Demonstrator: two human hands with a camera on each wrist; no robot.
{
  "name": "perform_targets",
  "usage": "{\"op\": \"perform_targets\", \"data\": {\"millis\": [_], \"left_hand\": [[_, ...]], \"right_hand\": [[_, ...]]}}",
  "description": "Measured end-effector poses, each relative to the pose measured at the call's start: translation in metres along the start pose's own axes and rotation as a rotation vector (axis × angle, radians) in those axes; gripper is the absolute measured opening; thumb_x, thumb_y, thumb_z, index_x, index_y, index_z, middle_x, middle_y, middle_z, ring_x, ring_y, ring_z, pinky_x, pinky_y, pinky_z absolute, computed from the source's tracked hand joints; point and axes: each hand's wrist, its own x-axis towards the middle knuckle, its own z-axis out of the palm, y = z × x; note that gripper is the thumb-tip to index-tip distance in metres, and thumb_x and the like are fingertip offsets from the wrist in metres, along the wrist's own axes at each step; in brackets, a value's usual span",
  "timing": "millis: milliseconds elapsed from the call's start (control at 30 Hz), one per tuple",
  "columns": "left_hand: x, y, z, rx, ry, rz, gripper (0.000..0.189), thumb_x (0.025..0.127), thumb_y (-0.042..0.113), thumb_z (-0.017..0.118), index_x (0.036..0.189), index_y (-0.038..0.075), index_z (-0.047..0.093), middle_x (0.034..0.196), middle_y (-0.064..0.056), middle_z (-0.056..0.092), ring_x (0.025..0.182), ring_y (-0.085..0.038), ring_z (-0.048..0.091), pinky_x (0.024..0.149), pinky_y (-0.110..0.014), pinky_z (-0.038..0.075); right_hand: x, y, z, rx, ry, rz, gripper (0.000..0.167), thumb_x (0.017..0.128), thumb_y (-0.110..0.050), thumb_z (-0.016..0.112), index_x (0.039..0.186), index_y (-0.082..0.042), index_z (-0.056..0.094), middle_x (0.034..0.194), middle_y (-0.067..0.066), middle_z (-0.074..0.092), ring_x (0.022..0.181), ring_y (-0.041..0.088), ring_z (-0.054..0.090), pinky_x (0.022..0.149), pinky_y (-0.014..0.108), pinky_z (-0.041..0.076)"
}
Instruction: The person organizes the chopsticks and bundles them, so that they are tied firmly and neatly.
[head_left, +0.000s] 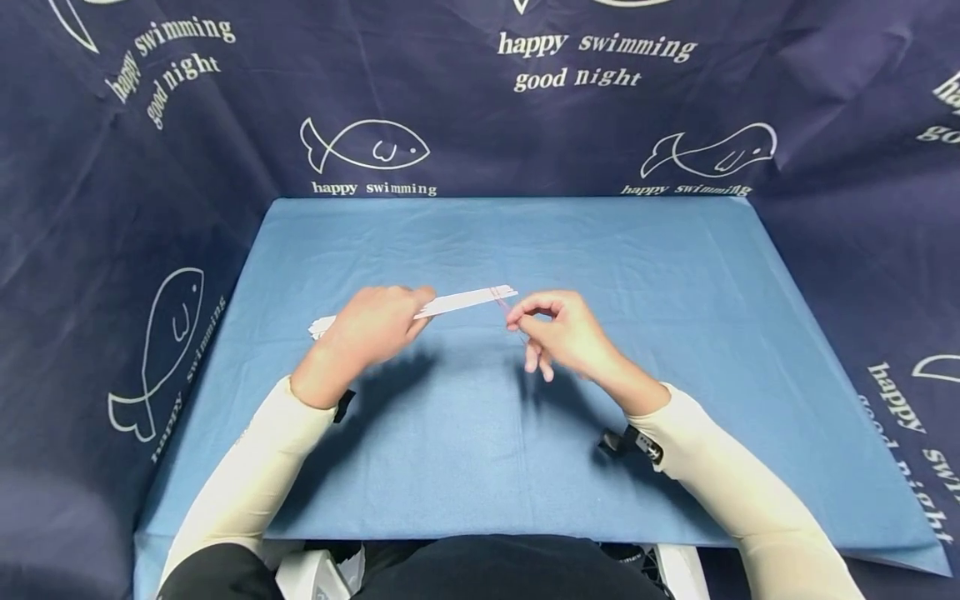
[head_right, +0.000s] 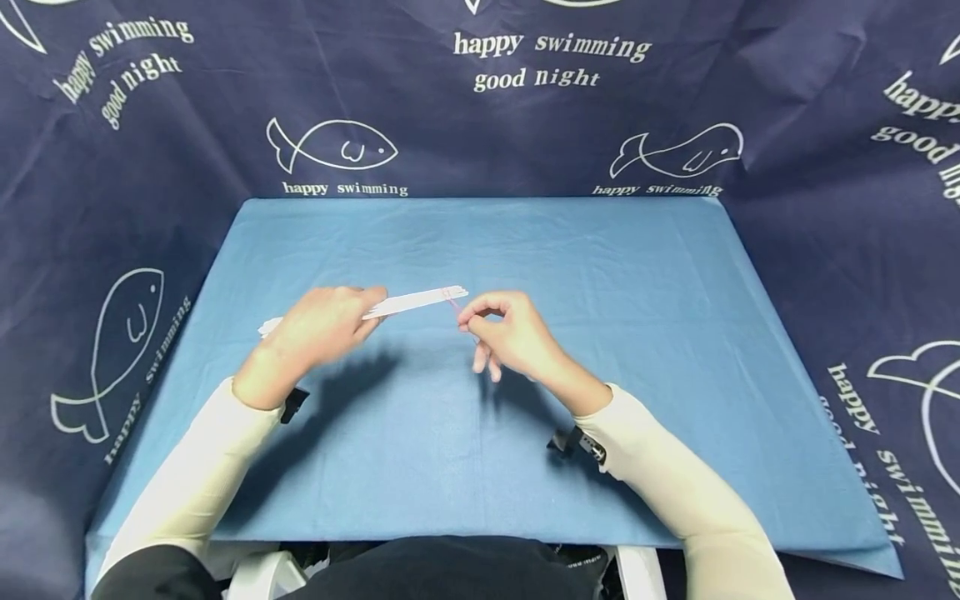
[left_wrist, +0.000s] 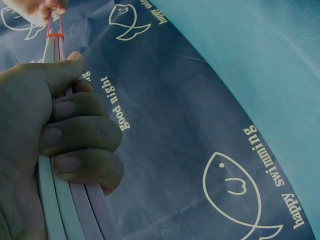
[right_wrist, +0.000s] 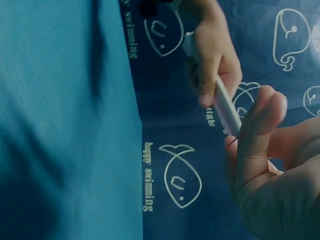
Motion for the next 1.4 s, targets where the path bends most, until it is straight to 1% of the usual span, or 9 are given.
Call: {"op": "perform_targets", "data": {"millis": [133,267,467,533,667,733,867,1100,1400], "left_hand": [[0.000,0.000,-0.001,0.014,0.022,0.009,0.012,0.104,0.022,0.061,0.098,0.012,0.059,0.072,-0.006,0.062,0.061,-0.029,0.059,0.058,-0.051,0.051],[-0.001,-0.001,-0.001,0.014,0.040,0.009,0.012,0.104,0.021,0.061,0.098,0.011,0.059,0.071,-0.007,0.062,0.060,-0.030,0.059,0.057,-0.051,0.051],[-0.002,-0.004,-0.001,-0.003,0.052,-0.008,0.010,0.102,0.018,0.062,0.097,0.011,0.058,0.073,-0.007,0.063,0.062,-0.031,0.060,0.059,-0.051,0.052],[-0.002,-0.005,-0.002,-0.003,0.060,-0.010,0.009,0.101,0.017,0.063,0.096,0.010,0.058,0.073,-0.008,0.063,0.063,-0.031,0.060,0.059,-0.052,0.052],[-0.003,-0.005,-0.002,0.004,0.073,-0.005,0.011,0.100,0.017,0.064,0.095,0.010,0.057,0.072,-0.008,0.062,0.062,-0.032,0.060,0.057,-0.052,0.051],[-0.003,-0.004,-0.003,0.009,0.076,0.005,0.012,0.100,0.017,0.064,0.095,0.010,0.056,0.072,-0.008,0.062,0.062,-0.032,0.060,0.057,-0.052,0.051],[-0.003,-0.001,-0.002,0.020,0.081,0.021,0.013,0.100,0.018,0.066,0.095,0.010,0.056,0.071,-0.008,0.062,0.062,-0.032,0.061,0.056,-0.052,0.051],[-0.005,-0.001,0.000,0.020,0.055,0.025,0.014,0.102,0.022,0.066,0.099,0.010,0.057,0.072,-0.009,0.064,0.062,-0.033,0.063,0.057,-0.053,0.052],[-0.005,-0.003,0.003,-0.014,-0.015,0.031,0.015,0.105,0.025,0.061,0.096,0.014,0.058,0.073,-0.006,0.063,0.065,-0.030,0.062,0.062,-0.052,0.052]], "right_hand": [[0.003,0.007,-0.001,-0.026,0.031,-0.013,0.018,0.100,-0.003,0.058,0.107,0.002,0.074,0.091,0.005,0.075,0.038,0.015,0.058,0.034,0.033,0.043],[0.003,0.009,0.001,0.010,0.056,-0.052,0.016,0.100,-0.002,0.057,0.106,0.002,0.072,0.073,0.005,0.071,0.036,0.016,0.055,0.033,0.033,0.042],[0.000,0.016,0.006,0.193,0.082,-0.171,0.014,0.094,0.007,0.054,0.108,0.010,0.056,0.099,0.010,0.061,0.042,0.017,0.062,0.034,0.035,0.044],[-0.002,0.019,0.005,0.206,0.086,-0.203,0.015,0.092,0.008,0.055,0.106,0.010,0.057,0.099,0.010,0.062,0.041,0.017,0.062,0.035,0.034,0.045],[-0.003,0.024,0.002,0.124,0.101,-0.230,0.011,0.092,0.008,0.060,0.102,0.011,0.063,0.110,0.012,0.068,0.041,0.020,0.063,0.036,0.037,0.048],[-0.003,0.026,0.001,0.072,0.107,-0.221,0.011,0.094,0.006,0.061,0.099,0.011,0.068,0.123,0.013,0.066,0.042,0.022,0.064,0.036,0.038,0.048],[0.002,0.028,-0.002,-0.006,0.112,-0.164,0.015,0.097,0.001,0.062,0.101,0.007,0.076,0.123,0.020,0.071,0.038,0.019,0.061,0.034,0.038,0.046],[0.009,0.034,-0.005,-0.024,-0.012,-0.033,0.018,0.096,-0.002,0.065,0.108,0.002,0.078,0.123,0.017,0.075,0.039,0.011,0.054,0.035,0.031,0.042],[0.011,0.031,-0.015,-0.013,-0.190,-0.054,0.019,0.096,-0.013,0.075,0.110,-0.002,0.079,0.126,0.015,0.075,0.043,0.007,0.045,0.040,0.023,0.036]]}}
